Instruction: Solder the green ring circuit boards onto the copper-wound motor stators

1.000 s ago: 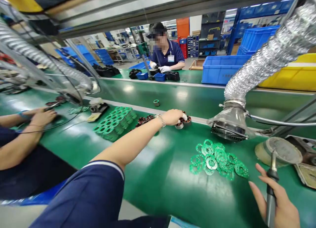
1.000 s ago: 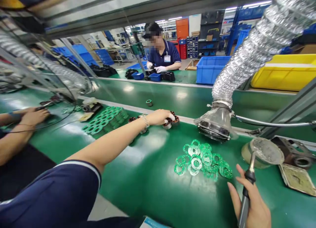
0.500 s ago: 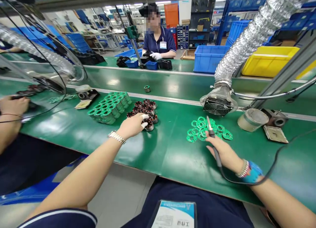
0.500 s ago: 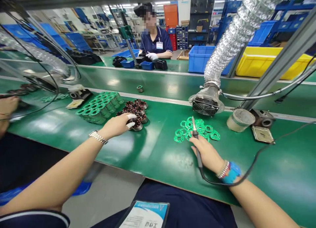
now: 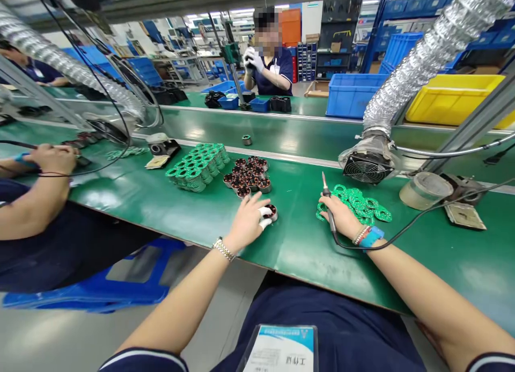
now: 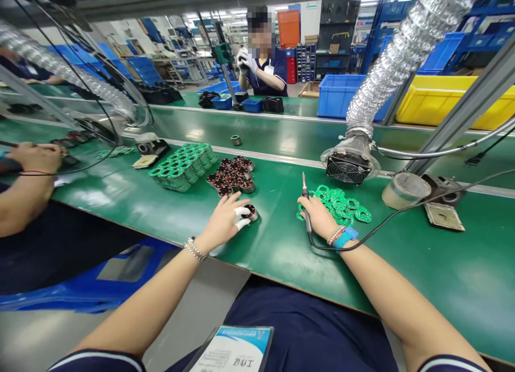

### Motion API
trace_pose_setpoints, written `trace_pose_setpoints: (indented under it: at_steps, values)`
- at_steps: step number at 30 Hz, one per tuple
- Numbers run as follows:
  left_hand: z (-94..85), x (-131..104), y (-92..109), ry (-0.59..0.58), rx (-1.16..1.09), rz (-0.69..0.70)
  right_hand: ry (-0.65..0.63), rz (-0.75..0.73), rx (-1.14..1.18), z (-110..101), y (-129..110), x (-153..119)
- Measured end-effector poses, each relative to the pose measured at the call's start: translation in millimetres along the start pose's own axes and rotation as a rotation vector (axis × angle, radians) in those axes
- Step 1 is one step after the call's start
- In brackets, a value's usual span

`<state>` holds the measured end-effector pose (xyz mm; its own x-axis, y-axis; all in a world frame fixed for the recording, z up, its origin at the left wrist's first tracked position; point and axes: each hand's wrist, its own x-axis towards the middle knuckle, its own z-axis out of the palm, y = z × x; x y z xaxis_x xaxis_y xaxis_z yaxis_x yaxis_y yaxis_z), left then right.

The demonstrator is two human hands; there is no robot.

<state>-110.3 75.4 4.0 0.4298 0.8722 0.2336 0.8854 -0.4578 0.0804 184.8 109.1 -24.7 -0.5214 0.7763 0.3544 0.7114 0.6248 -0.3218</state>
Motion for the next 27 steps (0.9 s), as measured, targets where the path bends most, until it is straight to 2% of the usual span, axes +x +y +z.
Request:
trace_pose_setpoints:
  at_steps: [4,6,8,10,12,15,18,22,27]
  values:
    - [8.6,-7.8,41.5,0.047,-0.152,0.05,-0.062,-0.044,0.02,-39.0,-8.7,-28.5]
    - [7.3,-11.6,60.9,0.026,-0.215,0.05,-0.195,-0.094,0.033,-60.6,-13.6,-56.7]
    - [3.2,-18.2,74.4,-0.016,-0.304,0.042,-0.306,-0.088,0.074,-73.7,-19.1,-88.3]
    - [-0.3,-27.6,78.5,-0.071,-0.43,0.051,-0.278,-0.027,0.115,-73.8,-26.2,-115.1]
    - [-0.2,-36.9,73.6,-0.135,-0.558,0.072,-0.15,0.051,0.143,-62.5,-35.2,-131.1]
    - [7.4,-41.9,59.4,-0.172,-0.604,0.045,0.013,0.167,0.14,-38.3,-51.0,-133.6]
    - [16.9,-32.4,54.1,-0.176,-0.634,0.044,0.067,0.243,0.12,-23.5,-65.2,-122.6]
    - [22.9,-16.5,69.0,-0.226,-0.798,0.013,0.089,0.255,0.139,-23.8,-75.1,-109.7]
    - [21.6,-18.1,94.4,-0.277,-1.014,-0.06,0.169,0.337,0.392,-28.5,-81.2,-103.2]
